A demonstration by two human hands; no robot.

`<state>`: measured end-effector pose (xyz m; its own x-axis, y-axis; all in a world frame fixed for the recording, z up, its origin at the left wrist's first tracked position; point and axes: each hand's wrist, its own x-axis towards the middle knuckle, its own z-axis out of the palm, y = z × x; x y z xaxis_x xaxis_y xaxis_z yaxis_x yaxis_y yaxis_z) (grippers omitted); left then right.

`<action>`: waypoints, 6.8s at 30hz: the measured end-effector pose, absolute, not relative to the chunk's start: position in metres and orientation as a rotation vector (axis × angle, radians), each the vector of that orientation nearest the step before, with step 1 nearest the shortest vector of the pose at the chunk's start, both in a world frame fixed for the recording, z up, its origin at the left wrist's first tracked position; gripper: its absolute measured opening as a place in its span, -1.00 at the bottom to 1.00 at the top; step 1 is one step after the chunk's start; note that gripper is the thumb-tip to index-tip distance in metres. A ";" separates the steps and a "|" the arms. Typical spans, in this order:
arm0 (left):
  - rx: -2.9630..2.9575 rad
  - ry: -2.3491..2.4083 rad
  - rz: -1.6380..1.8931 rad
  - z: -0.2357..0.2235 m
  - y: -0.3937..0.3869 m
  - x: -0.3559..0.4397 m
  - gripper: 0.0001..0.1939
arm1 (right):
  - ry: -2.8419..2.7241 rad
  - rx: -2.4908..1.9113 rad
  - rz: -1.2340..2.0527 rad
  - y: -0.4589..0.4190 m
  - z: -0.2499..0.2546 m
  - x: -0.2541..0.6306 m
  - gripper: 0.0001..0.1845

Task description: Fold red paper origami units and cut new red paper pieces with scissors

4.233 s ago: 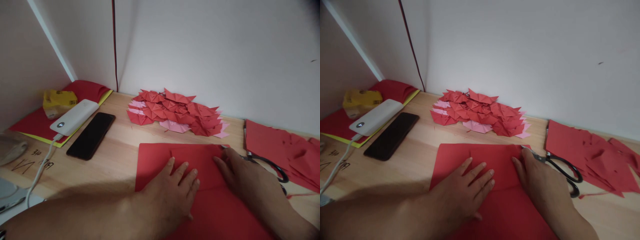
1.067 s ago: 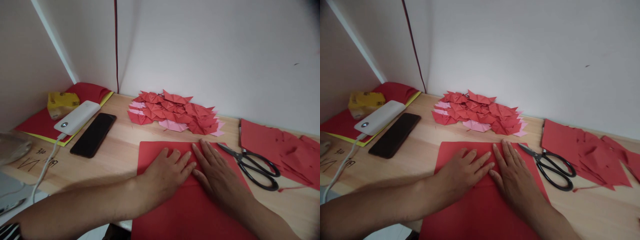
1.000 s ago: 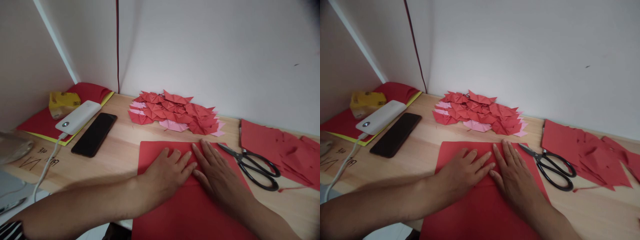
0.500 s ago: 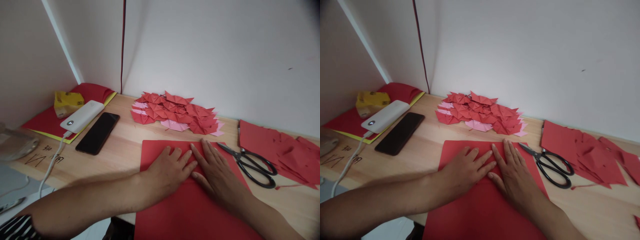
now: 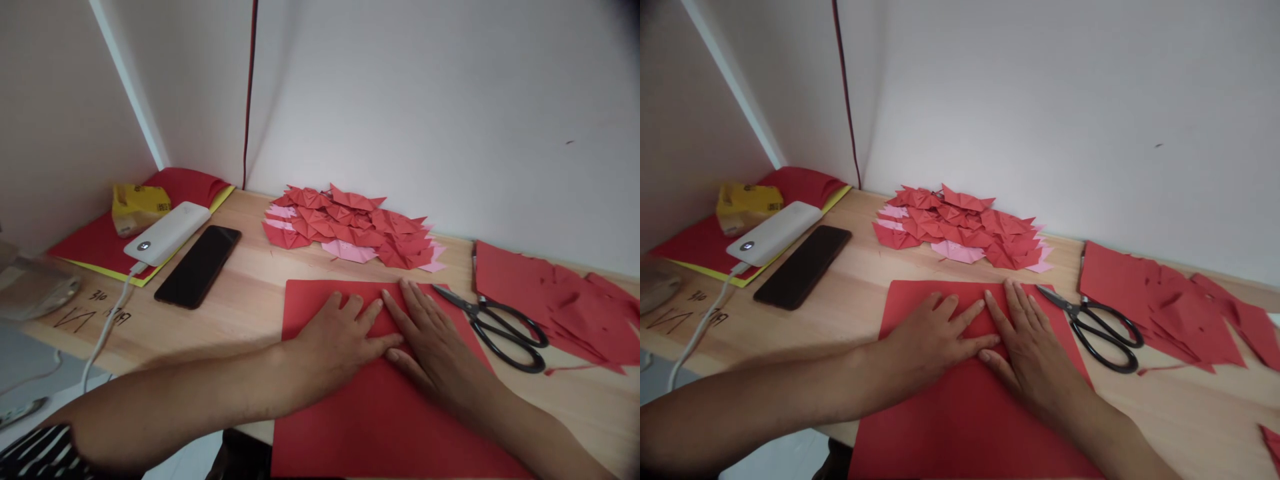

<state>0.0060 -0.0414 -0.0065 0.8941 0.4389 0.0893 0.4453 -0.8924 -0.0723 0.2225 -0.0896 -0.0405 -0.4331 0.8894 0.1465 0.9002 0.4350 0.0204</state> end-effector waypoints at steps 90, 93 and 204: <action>-2.979 -0.709 -0.041 -0.006 -0.042 0.007 -0.50 | -2.440 -1.538 -0.550 -0.161 -0.041 0.192 -0.51; -2.974 -0.710 -0.052 -0.007 -0.042 0.007 -0.51 | -2.377 -1.568 -0.518 -0.161 -0.044 0.180 -0.56; -2.986 -0.720 -0.037 -0.005 -0.043 0.008 -0.51 | -2.455 -1.579 -0.469 -0.160 -0.037 0.182 -0.47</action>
<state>0.0076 -0.0427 -0.0049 0.8899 0.4545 0.0398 0.4562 -0.8877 -0.0618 0.1822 -0.1597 -0.0372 -0.4171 0.8504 0.3209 0.9088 0.3843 0.1627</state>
